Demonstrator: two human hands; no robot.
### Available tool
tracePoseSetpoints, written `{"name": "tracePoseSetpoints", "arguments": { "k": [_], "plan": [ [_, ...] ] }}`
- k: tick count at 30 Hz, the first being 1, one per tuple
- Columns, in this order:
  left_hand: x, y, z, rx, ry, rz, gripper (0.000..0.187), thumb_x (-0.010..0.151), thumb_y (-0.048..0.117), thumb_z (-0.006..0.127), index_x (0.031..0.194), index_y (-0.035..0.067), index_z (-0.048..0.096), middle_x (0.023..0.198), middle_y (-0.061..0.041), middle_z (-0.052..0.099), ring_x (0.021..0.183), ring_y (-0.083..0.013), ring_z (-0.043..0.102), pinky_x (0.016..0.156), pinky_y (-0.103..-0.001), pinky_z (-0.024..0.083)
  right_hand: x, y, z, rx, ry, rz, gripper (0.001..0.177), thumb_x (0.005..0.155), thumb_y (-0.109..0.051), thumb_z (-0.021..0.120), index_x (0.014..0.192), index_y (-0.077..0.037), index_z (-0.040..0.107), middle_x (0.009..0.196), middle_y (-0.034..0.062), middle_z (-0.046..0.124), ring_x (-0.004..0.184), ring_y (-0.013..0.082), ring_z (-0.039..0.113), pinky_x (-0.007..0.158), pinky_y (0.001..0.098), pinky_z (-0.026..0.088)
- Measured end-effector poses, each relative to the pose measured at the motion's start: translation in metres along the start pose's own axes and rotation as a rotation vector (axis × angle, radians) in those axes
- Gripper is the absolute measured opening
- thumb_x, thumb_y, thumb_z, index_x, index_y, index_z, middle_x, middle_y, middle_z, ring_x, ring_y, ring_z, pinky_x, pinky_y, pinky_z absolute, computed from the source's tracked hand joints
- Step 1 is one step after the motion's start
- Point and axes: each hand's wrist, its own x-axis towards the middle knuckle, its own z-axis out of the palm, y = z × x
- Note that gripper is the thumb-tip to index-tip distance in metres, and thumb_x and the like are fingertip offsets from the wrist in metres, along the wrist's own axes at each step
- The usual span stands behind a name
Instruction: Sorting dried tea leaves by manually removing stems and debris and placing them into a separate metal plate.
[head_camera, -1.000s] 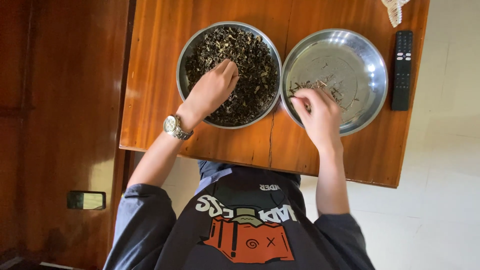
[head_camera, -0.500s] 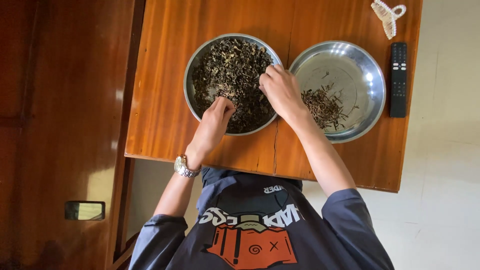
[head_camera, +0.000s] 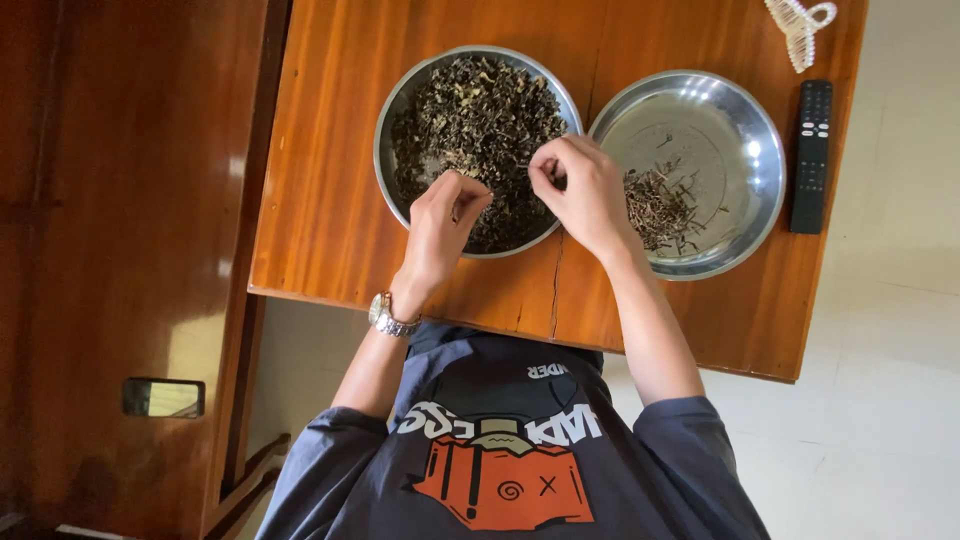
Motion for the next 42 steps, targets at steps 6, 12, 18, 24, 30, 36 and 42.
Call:
{"name": "tracePoseSetpoints", "arguments": {
  "k": [6, 12, 18, 24, 30, 36, 42],
  "plan": [
    [0.002, 0.002, 0.013, -0.034, -0.013, 0.048, 0.006, 0.103, 0.004, 0.065, 0.101, 0.009, 0.063, 0.085, -0.006, 0.062, 0.073, -0.0212, 0.064, 0.066, -0.035, 0.055, -0.029, -0.027, 0.021, 0.658, 0.062, 0.259, 0.008, 0.102, -0.010, 0.067, 0.107, -0.004, 0.066, 0.091, 0.0115, 0.072, 0.077, 0.0181, 0.073, 0.068, 0.0305, 0.062],
    [0.000, 0.012, 0.018, -0.032, -0.090, -0.015, 0.007, 0.103, 0.004, 0.064, 0.098, 0.008, 0.063, 0.083, -0.008, 0.064, 0.070, -0.0249, 0.064, 0.063, -0.040, 0.055, -0.037, -0.029, 0.035, 0.624, 0.136, 0.349, 0.012, 0.095, -0.009, 0.073, 0.105, -0.003, 0.071, 0.096, 0.0178, 0.074, 0.087, 0.0283, 0.076, 0.075, 0.0355, 0.064],
    [-0.006, 0.012, 0.020, 0.055, -0.122, -0.051, 0.004, 0.102, 0.005, 0.066, 0.098, 0.006, 0.063, 0.085, -0.010, 0.065, 0.070, -0.0220, 0.065, 0.063, -0.037, 0.056, -0.033, -0.036, 0.025, 0.606, 0.166, 0.275, 0.005, 0.095, -0.002, 0.071, 0.099, -0.001, 0.073, 0.088, 0.0162, 0.075, 0.078, 0.0257, 0.076, 0.073, 0.0355, 0.065],
    [-0.008, 0.006, 0.024, 0.131, -0.117, -0.067, 0.005, 0.101, 0.005, 0.067, 0.100, 0.004, 0.062, 0.085, -0.010, 0.062, 0.069, -0.0229, 0.064, 0.059, -0.037, 0.054, -0.039, -0.041, 0.024, 0.436, 0.233, 0.213, 0.003, 0.097, -0.003, 0.069, 0.098, -0.002, 0.072, 0.089, 0.0154, 0.073, 0.082, 0.0285, 0.076, 0.072, 0.0363, 0.065],
    [-0.006, 0.004, 0.028, 0.167, -0.095, -0.119, 0.010, 0.099, 0.009, 0.070, 0.097, 0.005, 0.061, 0.085, -0.007, 0.060, 0.068, -0.0191, 0.063, 0.060, -0.032, 0.053, -0.044, -0.039, 0.020, 0.367, 0.299, 0.141, 0.005, 0.097, -0.003, 0.069, 0.096, -0.007, 0.072, 0.087, 0.0090, 0.072, 0.080, 0.0228, 0.074, 0.071, 0.0311, 0.064],
    [-0.010, 0.002, 0.034, 0.144, -0.108, -0.188, 0.017, 0.098, 0.014, 0.073, 0.104, 0.009, 0.057, 0.085, -0.009, 0.059, 0.068, -0.0215, 0.062, 0.060, -0.037, 0.053, -0.041, -0.035, 0.032, 0.368, 0.325, 0.101, 0.009, 0.095, 0.002, 0.069, 0.097, -0.006, 0.071, 0.089, 0.0090, 0.072, 0.080, 0.0226, 0.074, 0.071, 0.0327, 0.064],
    [-0.018, -0.011, 0.036, 0.200, -0.160, -0.169, 0.031, 0.097, 0.017, 0.073, 0.116, 0.010, 0.049, 0.088, -0.010, 0.062, 0.073, -0.0254, 0.068, 0.063, -0.040, 0.057, -0.039, -0.042, 0.026, 0.425, 0.286, 0.137, 0.009, 0.093, 0.004, 0.071, 0.097, -0.003, 0.071, 0.086, 0.0124, 0.072, 0.080, 0.0251, 0.074, 0.071, 0.0355, 0.064]
  ]
}}
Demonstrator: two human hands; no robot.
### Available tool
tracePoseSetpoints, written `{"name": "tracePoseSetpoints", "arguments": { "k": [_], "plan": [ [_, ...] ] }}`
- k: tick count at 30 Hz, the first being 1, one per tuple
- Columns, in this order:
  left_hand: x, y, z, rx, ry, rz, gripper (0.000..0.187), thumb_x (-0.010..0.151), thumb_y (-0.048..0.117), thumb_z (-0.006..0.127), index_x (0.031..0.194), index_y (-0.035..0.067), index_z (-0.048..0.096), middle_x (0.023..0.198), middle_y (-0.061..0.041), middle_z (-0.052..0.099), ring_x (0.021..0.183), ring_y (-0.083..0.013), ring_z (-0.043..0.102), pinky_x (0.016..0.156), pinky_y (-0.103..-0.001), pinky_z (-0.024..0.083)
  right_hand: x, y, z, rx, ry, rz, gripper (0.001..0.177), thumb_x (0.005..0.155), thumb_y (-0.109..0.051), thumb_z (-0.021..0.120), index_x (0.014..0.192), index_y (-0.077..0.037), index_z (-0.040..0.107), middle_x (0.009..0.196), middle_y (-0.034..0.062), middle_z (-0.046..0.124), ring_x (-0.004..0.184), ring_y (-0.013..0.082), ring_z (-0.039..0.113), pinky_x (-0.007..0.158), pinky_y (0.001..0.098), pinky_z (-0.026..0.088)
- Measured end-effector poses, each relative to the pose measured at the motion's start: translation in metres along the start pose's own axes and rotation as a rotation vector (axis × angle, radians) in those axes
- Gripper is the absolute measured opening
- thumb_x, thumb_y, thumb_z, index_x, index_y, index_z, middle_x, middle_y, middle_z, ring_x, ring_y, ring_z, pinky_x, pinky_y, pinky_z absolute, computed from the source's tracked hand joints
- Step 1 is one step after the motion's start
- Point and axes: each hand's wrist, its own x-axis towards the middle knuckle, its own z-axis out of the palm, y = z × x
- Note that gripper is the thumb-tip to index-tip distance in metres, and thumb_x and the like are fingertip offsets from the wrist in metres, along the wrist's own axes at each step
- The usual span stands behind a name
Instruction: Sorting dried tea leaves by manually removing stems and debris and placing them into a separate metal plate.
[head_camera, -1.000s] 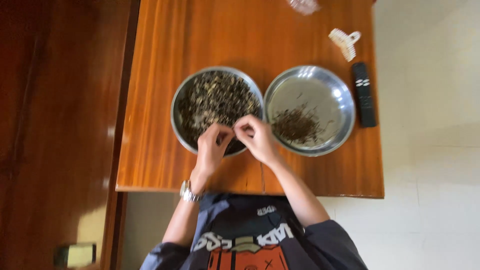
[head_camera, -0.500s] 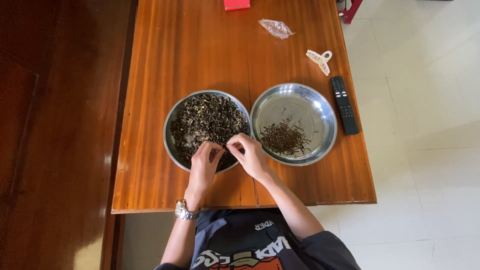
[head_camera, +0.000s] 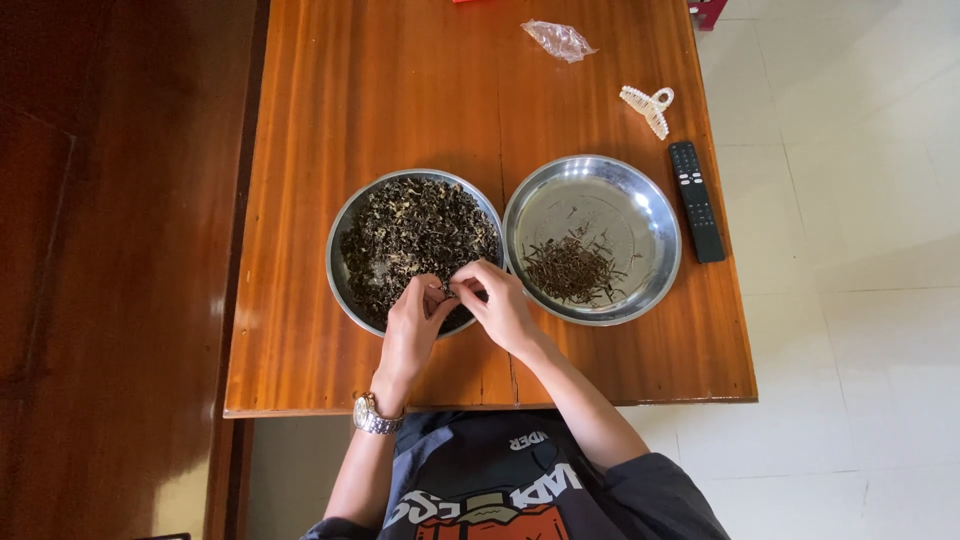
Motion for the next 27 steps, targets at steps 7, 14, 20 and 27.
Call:
{"name": "tracePoseSetpoints", "arguments": {
  "k": [7, 14, 20, 27],
  "plan": [
    [0.001, 0.012, -0.007, 0.198, 0.026, 0.217, 0.031, 0.094, 0.015, 0.073, 0.111, 0.012, 0.048, 0.084, -0.007, 0.058, 0.074, -0.0265, 0.069, 0.063, -0.038, 0.058, -0.004, -0.007, 0.001, 0.022, -0.050, 0.076, 0.008, 0.091, 0.002, 0.075, 0.096, -0.002, 0.072, 0.085, 0.0133, 0.073, 0.079, 0.0245, 0.075, 0.072, 0.0361, 0.063],
    [0.003, 0.008, -0.011, 0.340, 0.045, 0.432, 0.027, 0.094, 0.011, 0.070, 0.110, 0.007, 0.049, 0.085, -0.008, 0.050, 0.076, -0.0287, 0.062, 0.065, -0.038, 0.056, -0.006, -0.002, 0.003, 0.010, -0.066, 0.107, 0.009, 0.091, -0.001, 0.076, 0.098, -0.001, 0.071, 0.087, 0.0144, 0.074, 0.082, 0.0255, 0.076, 0.075, 0.0357, 0.063],
    [0.004, 0.006, -0.007, 0.404, 0.052, 0.480, 0.026, 0.096, 0.003, 0.065, 0.117, 0.004, 0.049, 0.084, -0.008, 0.049, 0.077, -0.0278, 0.060, 0.068, -0.037, 0.055, -0.003, -0.011, 0.002, -0.089, -0.105, 0.091, 0.009, 0.092, 0.001, 0.074, 0.099, 0.001, 0.068, 0.090, 0.0179, 0.074, 0.083, 0.0293, 0.076, 0.075, 0.0382, 0.063],
    [0.008, -0.006, 0.006, 0.497, 0.052, 0.548, 0.032, 0.093, 0.007, 0.069, 0.118, 0.001, 0.051, 0.085, -0.009, 0.054, 0.082, -0.0291, 0.065, 0.078, -0.034, 0.057, -0.005, 0.000, -0.003, -0.127, -0.141, 0.101, 0.010, 0.091, -0.001, 0.076, 0.098, -0.001, 0.070, 0.085, 0.0156, 0.075, 0.077, 0.0284, 0.075, 0.071, 0.0377, 0.061]
  ]
}}
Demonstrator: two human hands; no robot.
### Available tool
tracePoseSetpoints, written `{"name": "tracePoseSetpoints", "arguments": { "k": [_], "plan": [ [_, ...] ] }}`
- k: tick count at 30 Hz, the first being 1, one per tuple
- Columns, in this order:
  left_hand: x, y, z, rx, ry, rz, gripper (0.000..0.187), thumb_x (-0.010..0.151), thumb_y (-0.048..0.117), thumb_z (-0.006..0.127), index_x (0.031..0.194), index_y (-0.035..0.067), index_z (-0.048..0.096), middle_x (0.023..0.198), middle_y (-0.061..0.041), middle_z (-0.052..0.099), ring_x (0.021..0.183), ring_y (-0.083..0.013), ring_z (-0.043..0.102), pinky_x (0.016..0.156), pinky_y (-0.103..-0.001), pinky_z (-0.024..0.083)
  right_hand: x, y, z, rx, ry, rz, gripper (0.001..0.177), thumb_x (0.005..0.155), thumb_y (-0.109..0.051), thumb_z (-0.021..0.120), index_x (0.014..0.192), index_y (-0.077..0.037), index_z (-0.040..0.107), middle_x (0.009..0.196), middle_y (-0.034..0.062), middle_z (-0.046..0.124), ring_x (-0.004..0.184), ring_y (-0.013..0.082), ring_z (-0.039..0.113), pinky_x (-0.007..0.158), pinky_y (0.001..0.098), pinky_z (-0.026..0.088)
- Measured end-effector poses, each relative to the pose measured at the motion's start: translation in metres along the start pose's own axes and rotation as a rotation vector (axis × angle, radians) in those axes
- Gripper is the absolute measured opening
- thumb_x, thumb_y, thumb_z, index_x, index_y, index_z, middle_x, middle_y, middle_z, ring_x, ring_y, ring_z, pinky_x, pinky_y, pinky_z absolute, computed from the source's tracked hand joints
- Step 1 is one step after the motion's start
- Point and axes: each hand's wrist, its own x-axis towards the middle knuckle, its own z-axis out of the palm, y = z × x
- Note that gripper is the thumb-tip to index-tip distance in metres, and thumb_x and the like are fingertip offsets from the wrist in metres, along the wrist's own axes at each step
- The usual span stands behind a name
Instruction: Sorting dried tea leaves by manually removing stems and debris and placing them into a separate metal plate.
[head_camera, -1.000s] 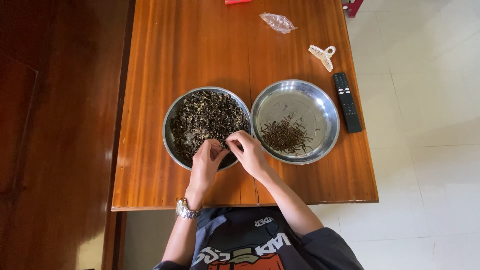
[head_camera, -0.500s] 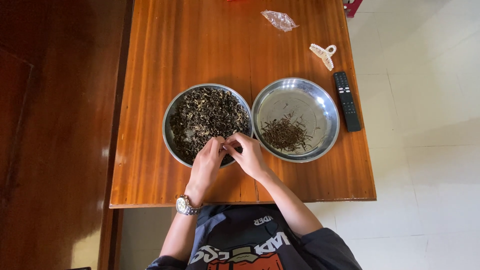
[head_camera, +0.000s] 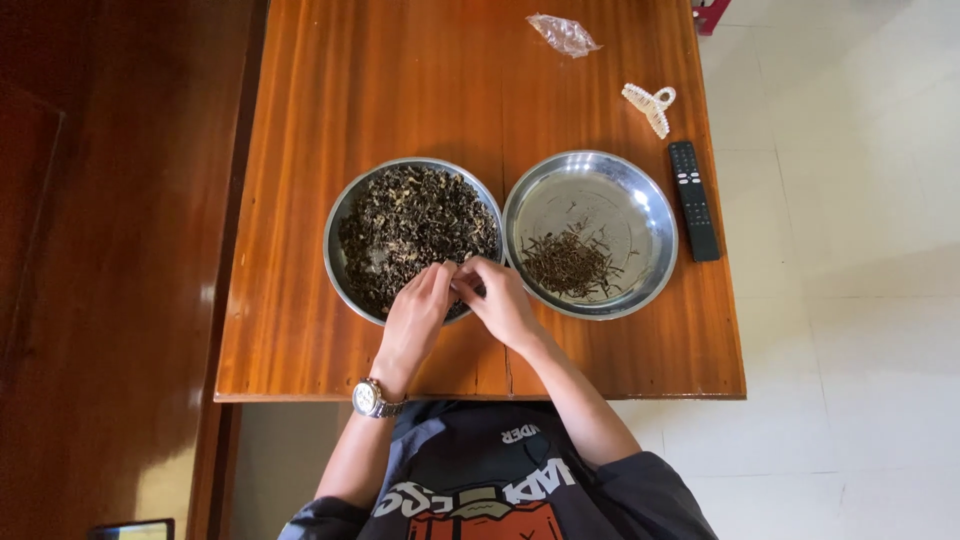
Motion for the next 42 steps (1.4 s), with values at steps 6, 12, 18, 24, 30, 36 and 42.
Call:
{"name": "tracePoseSetpoints", "arguments": {
  "k": [6, 12, 18, 24, 30, 36, 42],
  "plan": [
    [0.010, 0.004, -0.011, -0.010, 0.022, 0.006, 0.042, 0.089, 0.023, 0.076, 0.119, 0.002, 0.054, 0.085, -0.010, 0.056, 0.082, -0.0296, 0.066, 0.078, -0.037, 0.058, -0.004, -0.001, -0.014, -0.084, 0.019, -0.029, 0.012, 0.088, -0.004, 0.075, 0.098, -0.009, 0.071, 0.079, 0.0112, 0.075, 0.078, 0.0312, 0.075, 0.069, 0.0398, 0.059],
    [0.030, -0.023, -0.030, 0.185, -0.033, -0.027, 0.024, 0.092, 0.019, 0.076, 0.110, 0.008, 0.065, 0.089, -0.006, 0.066, 0.082, -0.0184, 0.070, 0.073, -0.026, 0.059, -0.009, 0.012, -0.062, -0.242, 0.281, 0.038, 0.004, 0.090, -0.013, 0.075, 0.093, -0.016, 0.073, 0.078, 0.0093, 0.069, 0.079, 0.0321, 0.070, 0.074, 0.0423, 0.057],
    [0.057, -0.051, -0.028, 0.210, -0.120, -0.064, 0.012, 0.091, 0.015, 0.076, 0.101, 0.008, 0.072, 0.093, -0.006, 0.066, 0.084, -0.0209, 0.074, 0.073, -0.032, 0.062, -0.022, 0.055, -0.122, -0.412, 0.476, -0.018, 0.005, 0.099, 0.001, 0.073, 0.101, -0.003, 0.072, 0.090, 0.0120, 0.073, 0.083, 0.0297, 0.071, 0.077, 0.0393, 0.059],
    [0.076, -0.075, 0.027, 0.408, -0.179, -0.023, 0.010, 0.089, 0.011, 0.079, 0.097, 0.013, 0.074, 0.100, -0.004, 0.064, 0.094, -0.0175, 0.072, 0.067, -0.028, 0.061, -0.034, 0.067, -0.140, -0.531, 0.477, -0.020, 0.011, 0.096, 0.002, 0.080, 0.101, -0.005, 0.073, 0.085, 0.0091, 0.071, 0.072, 0.0243, 0.068, 0.065, 0.0358, 0.058],
    [0.082, -0.071, 0.030, 0.452, -0.162, 0.031, 0.010, 0.088, 0.007, 0.075, 0.095, 0.012, 0.071, 0.101, -0.004, 0.063, 0.098, -0.0198, 0.072, 0.064, -0.031, 0.060, -0.032, 0.048, -0.136, -0.576, 0.471, 0.145, 0.012, 0.094, -0.020, 0.083, 0.100, -0.014, 0.074, 0.087, 0.0050, 0.074, 0.075, 0.0282, 0.072, 0.069, 0.0424, 0.058],
    [0.080, -0.063, 0.016, 0.346, -0.300, -0.064, 0.018, 0.092, 0.018, 0.076, 0.099, 0.004, 0.067, 0.112, -0.011, 0.064, 0.103, -0.0257, 0.071, 0.073, -0.034, 0.063, -0.033, 0.058, -0.137, -0.431, 0.452, 0.060, 0.008, 0.100, -0.017, 0.075, 0.098, -0.010, 0.074, 0.084, 0.0063, 0.072, 0.070, 0.0190, 0.067, 0.062, 0.0284, 0.057],
    [0.073, -0.052, -0.011, 0.220, -0.303, -0.108, 0.026, 0.099, 0.027, 0.066, 0.093, 0.003, 0.060, 0.102, -0.011, 0.059, 0.100, -0.0276, 0.071, 0.081, -0.034, 0.061, -0.029, 0.061, -0.117, -0.360, 0.427, -0.025, 0.004, 0.097, -0.016, 0.075, 0.097, -0.012, 0.075, 0.081, 0.0049, 0.074, 0.070, 0.0176, 0.069, 0.059, 0.0257, 0.058]
  ]
}}
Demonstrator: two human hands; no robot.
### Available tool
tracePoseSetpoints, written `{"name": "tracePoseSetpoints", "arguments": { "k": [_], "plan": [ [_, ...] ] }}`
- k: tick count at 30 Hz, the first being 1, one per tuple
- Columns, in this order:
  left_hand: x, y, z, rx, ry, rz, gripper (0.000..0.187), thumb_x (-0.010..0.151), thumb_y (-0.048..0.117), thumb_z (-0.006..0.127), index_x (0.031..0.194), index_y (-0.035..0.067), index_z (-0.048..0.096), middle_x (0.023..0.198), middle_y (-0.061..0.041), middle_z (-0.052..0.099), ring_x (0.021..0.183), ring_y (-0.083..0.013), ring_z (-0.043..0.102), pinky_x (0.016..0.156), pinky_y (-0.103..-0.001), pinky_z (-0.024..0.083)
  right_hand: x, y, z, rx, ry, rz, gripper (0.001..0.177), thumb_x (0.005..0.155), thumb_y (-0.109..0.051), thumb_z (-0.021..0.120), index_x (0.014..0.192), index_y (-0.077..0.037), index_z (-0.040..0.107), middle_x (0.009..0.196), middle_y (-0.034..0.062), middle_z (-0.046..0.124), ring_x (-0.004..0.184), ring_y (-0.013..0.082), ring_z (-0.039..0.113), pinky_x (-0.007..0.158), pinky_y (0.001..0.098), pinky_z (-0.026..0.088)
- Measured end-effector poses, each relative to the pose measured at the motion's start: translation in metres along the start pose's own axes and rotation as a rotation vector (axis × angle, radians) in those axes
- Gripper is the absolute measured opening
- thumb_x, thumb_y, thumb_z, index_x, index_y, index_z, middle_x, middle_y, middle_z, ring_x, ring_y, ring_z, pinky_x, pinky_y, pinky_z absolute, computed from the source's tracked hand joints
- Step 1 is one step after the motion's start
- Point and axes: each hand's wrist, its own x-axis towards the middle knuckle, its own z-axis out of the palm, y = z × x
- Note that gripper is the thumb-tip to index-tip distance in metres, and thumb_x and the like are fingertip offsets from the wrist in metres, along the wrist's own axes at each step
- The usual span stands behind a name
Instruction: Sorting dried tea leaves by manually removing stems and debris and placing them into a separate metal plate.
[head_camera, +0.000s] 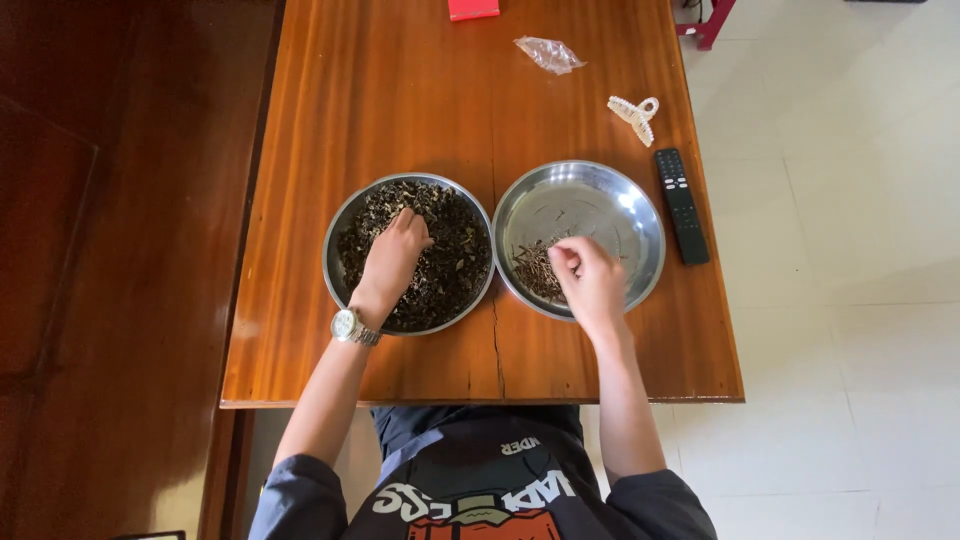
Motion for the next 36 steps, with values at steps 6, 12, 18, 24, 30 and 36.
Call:
{"name": "tracePoseSetpoints", "arguments": {
  "k": [6, 12, 18, 24, 30, 36],
  "plan": [
    [-0.028, 0.009, 0.008, -0.229, 0.087, -0.014, 0.021, 0.102, 0.022, 0.062, 0.096, 0.003, 0.058, 0.091, -0.010, 0.057, 0.085, -0.0278, 0.072, 0.073, -0.038, 0.062, -0.007, -0.039, 0.044, 0.040, -0.116, -0.195, 0.004, 0.096, -0.019, 0.073, 0.096, -0.015, 0.074, 0.080, 0.0044, 0.074, 0.073, 0.0193, 0.073, 0.061, 0.0289, 0.061],
    [-0.057, 0.043, 0.001, -0.395, 0.155, 0.049, 0.013, 0.102, 0.019, 0.061, 0.099, 0.006, 0.059, 0.089, -0.004, 0.055, 0.084, -0.0217, 0.071, 0.072, -0.032, 0.061, -0.005, -0.086, 0.069, 0.011, -0.317, -0.270, 0.018, 0.102, -0.023, 0.064, 0.102, -0.008, 0.072, 0.088, 0.0122, 0.071, 0.082, 0.0238, 0.071, 0.070, 0.0317, 0.060],
    [-0.066, 0.058, -0.016, -0.553, 0.143, -0.033, 0.010, 0.105, 0.016, 0.059, 0.103, 0.009, 0.053, 0.090, -0.002, 0.050, 0.079, -0.0238, 0.069, 0.073, -0.039, 0.061, -0.013, -0.081, 0.074, 0.052, -0.526, -0.193, 0.012, 0.101, -0.012, 0.064, 0.097, -0.006, 0.074, 0.087, 0.0109, 0.073, 0.086, 0.0254, 0.071, 0.076, 0.0341, 0.059],
    [-0.056, 0.070, -0.008, -0.577, 0.094, -0.025, 0.011, 0.105, 0.017, 0.060, 0.107, 0.014, 0.049, 0.095, -0.002, 0.048, 0.079, -0.0252, 0.066, 0.070, -0.039, 0.058, -0.019, -0.063, 0.058, 0.041, -0.453, -0.184, 0.005, 0.093, -0.011, 0.074, 0.096, -0.007, 0.072, 0.085, 0.0136, 0.072, 0.086, 0.0346, 0.073, 0.076, 0.0444, 0.059],
    [-0.052, 0.026, 0.040, -0.107, 0.191, -0.012, 0.025, 0.098, 0.028, 0.070, 0.112, 0.009, 0.063, 0.108, -0.005, 0.052, 0.100, -0.0249, 0.063, 0.077, -0.036, 0.057, -0.002, -0.035, 0.011, -0.071, -0.175, -0.114, 0.004, 0.100, -0.014, 0.077, 0.097, -0.012, 0.075, 0.082, 0.0063, 0.069, 0.078, 0.0259, 0.067, 0.065, 0.0382, 0.057],
    [-0.051, 0.003, 0.020, 0.028, 0.023, -0.090, 0.024, 0.097, 0.030, 0.072, 0.108, 0.009, 0.073, 0.111, -0.005, 0.052, 0.104, -0.0225, 0.055, 0.078, -0.034, 0.052, 0.001, -0.004, -0.019, -0.115, -0.077, -0.063, 0.010, 0.099, 0.000, 0.076, 0.108, -0.002, 0.072, 0.095, 0.0136, 0.067, 0.088, 0.0294, 0.068, 0.063, 0.0326, 0.058]
  ]
}}
